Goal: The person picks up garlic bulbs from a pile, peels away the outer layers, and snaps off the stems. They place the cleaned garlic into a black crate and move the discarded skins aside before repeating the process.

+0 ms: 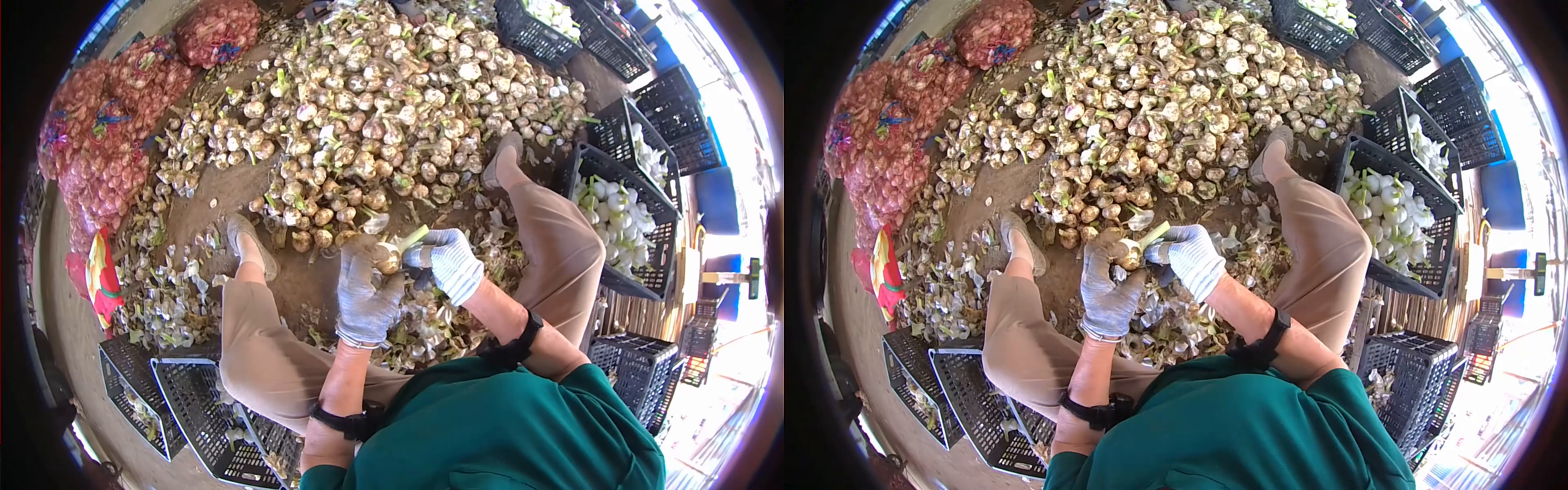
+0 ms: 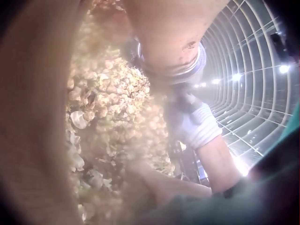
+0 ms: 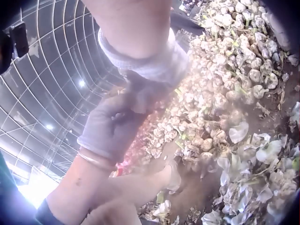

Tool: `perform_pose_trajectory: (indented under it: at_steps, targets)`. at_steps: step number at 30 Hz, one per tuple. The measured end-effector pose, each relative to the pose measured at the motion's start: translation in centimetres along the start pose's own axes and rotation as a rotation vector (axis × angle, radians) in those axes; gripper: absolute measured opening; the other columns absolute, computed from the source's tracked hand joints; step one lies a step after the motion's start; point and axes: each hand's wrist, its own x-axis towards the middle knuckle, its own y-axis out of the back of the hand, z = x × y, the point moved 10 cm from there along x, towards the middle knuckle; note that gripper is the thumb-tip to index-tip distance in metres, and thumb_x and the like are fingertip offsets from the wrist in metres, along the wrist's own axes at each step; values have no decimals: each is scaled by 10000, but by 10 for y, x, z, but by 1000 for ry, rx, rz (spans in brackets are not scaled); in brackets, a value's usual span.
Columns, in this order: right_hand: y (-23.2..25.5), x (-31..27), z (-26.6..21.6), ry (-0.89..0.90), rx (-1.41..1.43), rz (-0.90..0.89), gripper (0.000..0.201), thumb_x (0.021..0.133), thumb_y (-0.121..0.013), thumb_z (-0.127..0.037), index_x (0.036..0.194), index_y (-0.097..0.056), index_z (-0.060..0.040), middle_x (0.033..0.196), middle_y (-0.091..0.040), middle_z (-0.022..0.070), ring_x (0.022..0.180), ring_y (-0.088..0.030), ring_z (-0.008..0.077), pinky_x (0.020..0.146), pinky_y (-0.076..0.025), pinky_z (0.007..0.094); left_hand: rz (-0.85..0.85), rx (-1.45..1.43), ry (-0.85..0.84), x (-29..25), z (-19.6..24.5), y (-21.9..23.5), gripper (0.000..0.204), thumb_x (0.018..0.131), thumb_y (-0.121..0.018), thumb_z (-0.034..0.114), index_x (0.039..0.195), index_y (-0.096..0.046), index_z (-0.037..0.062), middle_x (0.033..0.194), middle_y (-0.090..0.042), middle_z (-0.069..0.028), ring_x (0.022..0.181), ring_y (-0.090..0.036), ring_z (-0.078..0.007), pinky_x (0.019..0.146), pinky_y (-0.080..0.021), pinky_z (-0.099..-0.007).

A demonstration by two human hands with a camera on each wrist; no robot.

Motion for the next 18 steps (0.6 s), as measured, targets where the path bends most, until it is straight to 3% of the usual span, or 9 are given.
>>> perform_pose_trajectory:
  at_steps: [3, 5, 6, 8, 10, 11, 14, 17, 18]
  targets:
    - [-2, -1, 2, 2, 4, -3, 123, 725, -612, 9, 836, -645, 51, 665, -625, 96, 514, -592, 165, 437, -473, 250, -28, -134, 24, -3, 0, -1, 354, 614, -637, -75, 934, -529, 31, 990, -561, -62, 903, -551, -182, 796, -450, -308]
    - [-17, -16, -42, 627, -750, 82, 145, 699, -562, 35, 812, -641, -12, 672, -616, 102, 547, -594, 229, 504, -476, 298, 7, -835, 601, -22, -40, -20, 357, 652, -646, -38, 989, -541, 13, 954, -589, -94, 816, -586, -201, 708, -489, -304]
    - [-25, -22, -47, 804, -653, -3, 167, 672, -514, 51, 781, -619, -21, 679, -597, 120, 605, -596, 272, 560, -471, 309, 5, -836, 599, -23, -43, -22, 357, 652, -646, -38, 989, -541, 13, 954, -589, -94, 816, -586, -201, 708, -489, -304]
    - [-19, -15, -41, 771, -868, 88, 161, 698, -519, 46, 807, -623, -10, 698, -612, 98, 616, -597, 205, 570, -468, 281, 35, -1178, 617, -25, -46, -30, 382, 701, -627, 27, 1069, -528, -3, 923, -605, -121, 764, -606, -220, 636, -523, -319]
    - [-7, 0, -16, 446, -335, -65, 168, 727, -550, 35, 869, -632, -5, 724, -624, 68, 645, -574, 127, 585, -463, 262, 0, -1298, 681, -25, -46, -35, 415, 720, -602, 74, 1117, -507, 0, 946, -601, -124, 797, -608, -230, 633, -539, -338]
    - [-10, -6, -27, 449, -340, -101, 177, 767, -590, 11, 939, -631, -1, 767, -635, 41, 687, -549, 76, 601, -459, 237, 33, -1311, 703, -26, -50, -33, 419, 725, -595, 83, 1125, -500, 2, 957, -598, -124, 806, -606, -235, 639, -543, -345]
    - [-9, -12, -20, 89, -118, -106, 187, 799, -627, -23, 985, -622, -4, 823, -648, 32, 717, -560, 54, 604, -458, 192, 98, -1314, 733, -28, -61, -33, 437, 718, -594, 58, 1139, -491, 0, 992, -588, -124, 831, -598, -226, 655, -535, -333]
    - [-17, -12, -29, 354, -226, -108, 219, 766, -653, -4, 980, -606, 14, 821, -658, 58, 643, -600, 90, 553, -481, 206, 50, -969, 629, -21, -50, -25, 503, 680, -657, 4, 1150, -479, -22, 980, -586, -92, 821, -583, -170, 695, -492, -267]
    - [-15, -12, -26, 354, -225, -106, 219, 766, -653, -4, 980, -606, 14, 821, -658, 58, 643, -600, 90, 553, -481, 206, 48, -968, 630, -23, -49, -27, 503, 680, -657, 4, 1150, -479, -22, 980, -586, -92, 821, -583, -170, 695, -492, -267]
